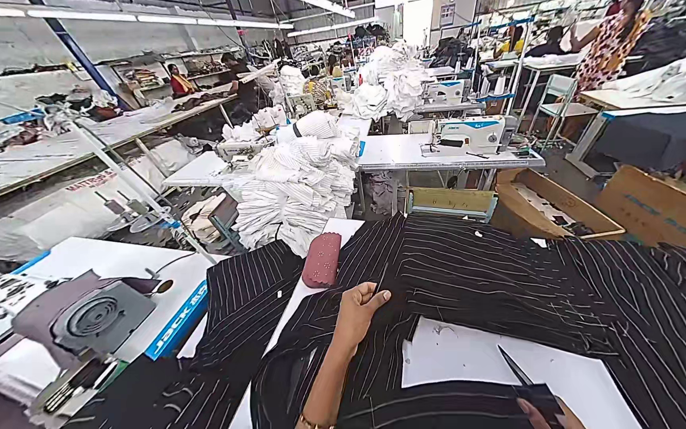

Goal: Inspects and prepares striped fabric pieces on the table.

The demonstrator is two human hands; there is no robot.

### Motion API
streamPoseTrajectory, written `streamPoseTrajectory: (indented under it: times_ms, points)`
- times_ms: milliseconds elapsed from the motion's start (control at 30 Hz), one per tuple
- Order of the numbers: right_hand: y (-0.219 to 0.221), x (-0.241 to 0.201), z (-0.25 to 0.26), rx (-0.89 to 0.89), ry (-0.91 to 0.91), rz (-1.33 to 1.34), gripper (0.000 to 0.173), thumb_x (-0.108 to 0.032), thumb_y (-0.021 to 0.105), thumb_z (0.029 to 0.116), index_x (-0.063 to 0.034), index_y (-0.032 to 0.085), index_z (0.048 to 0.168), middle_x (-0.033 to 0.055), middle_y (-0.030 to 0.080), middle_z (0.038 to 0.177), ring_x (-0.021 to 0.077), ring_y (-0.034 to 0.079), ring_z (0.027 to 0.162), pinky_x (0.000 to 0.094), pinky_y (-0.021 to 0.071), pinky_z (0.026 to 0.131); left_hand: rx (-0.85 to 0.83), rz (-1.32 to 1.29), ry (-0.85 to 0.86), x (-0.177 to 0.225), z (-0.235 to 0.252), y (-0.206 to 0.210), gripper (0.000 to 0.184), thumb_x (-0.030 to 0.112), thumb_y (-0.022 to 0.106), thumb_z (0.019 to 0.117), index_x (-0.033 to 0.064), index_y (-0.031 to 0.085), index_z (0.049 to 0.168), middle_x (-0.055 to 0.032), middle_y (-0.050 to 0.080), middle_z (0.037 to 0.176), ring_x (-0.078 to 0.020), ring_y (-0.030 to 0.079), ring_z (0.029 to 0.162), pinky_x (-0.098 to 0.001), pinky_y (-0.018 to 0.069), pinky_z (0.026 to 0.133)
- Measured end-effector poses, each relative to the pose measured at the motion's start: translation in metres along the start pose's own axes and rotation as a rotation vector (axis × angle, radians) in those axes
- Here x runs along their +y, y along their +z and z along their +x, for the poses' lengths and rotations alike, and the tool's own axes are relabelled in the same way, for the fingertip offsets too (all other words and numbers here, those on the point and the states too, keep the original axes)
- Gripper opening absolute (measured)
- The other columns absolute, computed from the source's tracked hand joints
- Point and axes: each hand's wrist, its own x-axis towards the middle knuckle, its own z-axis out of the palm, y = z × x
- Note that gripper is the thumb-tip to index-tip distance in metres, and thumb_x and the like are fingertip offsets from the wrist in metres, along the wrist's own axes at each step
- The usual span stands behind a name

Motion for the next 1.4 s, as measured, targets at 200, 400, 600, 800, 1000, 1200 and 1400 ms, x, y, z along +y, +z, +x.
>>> streamPoseTrajectory:
  times_ms: [200,400,600,800,1000,1200,1400]
  points:
    - [-0.003,-0.093,-0.003,-0.579,-0.502,0.725,0.018,-0.022,0.062,0.1025,-0.0039,0.065,0.102,-0.0055,0.072,0.087,-0.0091,0.065,0.084,0.0127,0.0537,0.078,-0.047,0.057,0.257,0.048,-0.113,-0.005,0.007,0.009,0.070,0.0926,0.0049,0.074,0.097,0.0083,0.070,0.075,0.0043,0.063,0.065,-0.0133,0.0530,0.062]
    - [0.004,-0.146,-0.001,-0.380,-0.634,0.695,0.019,-0.023,0.065,0.1004,-0.0038,0.066,0.099,-0.0041,0.071,0.087,-0.0101,0.063,0.082,0.0087,0.0513,0.074,-0.070,-0.051,0.456,0.045,-0.189,0.002,0.010,0.015,0.069,0.0942,0.0094,0.077,0.099,0.0099,0.074,0.091,0.0070,0.064,0.075,-0.0104,0.0542,0.069]
    - [0.004,-0.150,-0.019,-0.468,-0.474,0.748,0.014,-0.020,0.070,0.0967,-0.0100,0.061,0.095,-0.0111,0.067,0.083,-0.0096,0.061,0.077,0.0100,0.0505,0.069,-0.015,-0.099,0.512,0.039,-0.212,0.003,0.015,0.008,0.070,0.0921,0.0099,0.079,0.103,0.0088,0.076,0.097,0.0048,0.068,0.082,-0.0124,0.0568,0.075]
    - [0.003,-0.155,-0.025,-0.552,-0.384,0.781,0.016,-0.020,0.073,0.0946,-0.0138,0.058,0.094,-0.0131,0.066,0.080,-0.0083,0.061,0.074,0.0109,0.0503,0.067,0.014,-0.041,0.569,0.036,-0.220,0.004,0.015,0.008,0.067,0.0932,0.0057,0.078,0.104,0.0065,0.075,0.098,0.0062,0.067,0.085,-0.0104,0.0555,0.076]
    - [0.007,-0.159,-0.027,-0.547,-0.271,0.865,0.024,-0.012,0.073,0.0927,-0.0143,0.055,0.107,-0.0128,0.073,0.089,-0.0049,0.068,0.079,0.0151,0.0562,0.074,-0.071,0.016,0.689,0.030,-0.215,-0.001,0.022,0.027,0.065,0.1005,0.0127,0.076,0.113,0.0079,0.074,0.104,0.0047,0.067,0.095,-0.0140,0.0570,0.084]
    - [0.005,-0.154,-0.019,-0.645,-0.303,0.729,0.020,-0.022,0.065,0.1009,-0.0063,0.062,0.113,-0.0116,0.069,0.080,-0.0088,0.060,0.068,0.0120,0.0501,0.064,0.123,0.067,0.644,0.030,-0.208,0.006,0.011,0.016,0.072,0.0922,0.0077,0.076,0.098,0.0064,0.075,0.094,0.0041,0.068,0.087,-0.0124,0.0561,0.082]
    - [-0.004,-0.145,-0.003,-0.584,-0.533,0.443,0.024,-0.023,0.069,0.0975,-0.0006,0.073,0.093,0.0017,0.071,0.081,-0.0056,0.062,0.076,0.0119,0.0477,0.069,0.158,-0.008,0.590,0.026,-0.194,0.007,0.010,0.027,0.072,0.0927,0.0173,0.075,0.094,0.0135,0.067,0.087,0.0057,0.062,0.084,-0.0109,0.0526,0.077]
